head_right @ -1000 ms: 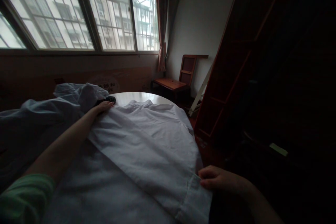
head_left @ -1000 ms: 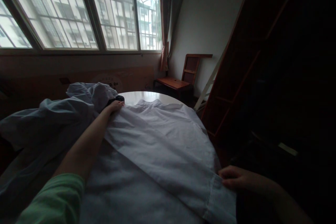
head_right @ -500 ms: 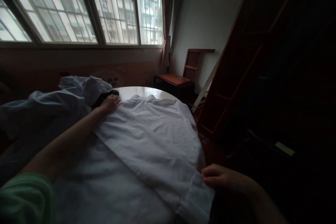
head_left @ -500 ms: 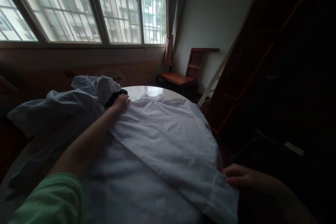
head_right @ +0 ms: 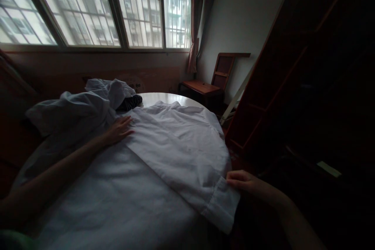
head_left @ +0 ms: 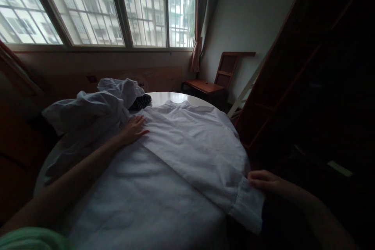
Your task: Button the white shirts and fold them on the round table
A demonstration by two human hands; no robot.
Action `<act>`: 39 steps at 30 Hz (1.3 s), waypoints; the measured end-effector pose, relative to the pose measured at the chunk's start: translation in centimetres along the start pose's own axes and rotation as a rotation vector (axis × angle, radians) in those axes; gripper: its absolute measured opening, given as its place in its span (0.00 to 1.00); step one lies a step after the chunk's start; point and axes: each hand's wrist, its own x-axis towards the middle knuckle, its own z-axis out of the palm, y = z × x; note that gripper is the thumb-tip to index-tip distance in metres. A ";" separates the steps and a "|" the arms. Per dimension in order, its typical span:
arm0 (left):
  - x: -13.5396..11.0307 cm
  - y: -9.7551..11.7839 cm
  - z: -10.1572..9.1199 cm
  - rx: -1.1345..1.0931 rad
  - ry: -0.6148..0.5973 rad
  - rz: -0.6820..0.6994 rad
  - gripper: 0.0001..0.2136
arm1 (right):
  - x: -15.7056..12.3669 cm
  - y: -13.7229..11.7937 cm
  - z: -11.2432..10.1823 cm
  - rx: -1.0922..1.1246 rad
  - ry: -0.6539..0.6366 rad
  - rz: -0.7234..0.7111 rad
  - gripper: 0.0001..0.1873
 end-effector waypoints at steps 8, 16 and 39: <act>-4.5 -1.5 -2.5 -0.187 -0.050 0.091 0.28 | 2.0 -3.8 -1.1 -0.199 0.358 -0.196 0.25; -4.7 -0.6 -3.0 -0.098 0.130 -0.133 0.07 | 11.7 -11.8 1.2 -0.439 0.271 -0.359 0.13; -5.0 -0.2 -3.2 0.006 0.128 -0.068 0.05 | 20.1 -14.0 6.4 -0.876 0.648 -0.387 0.06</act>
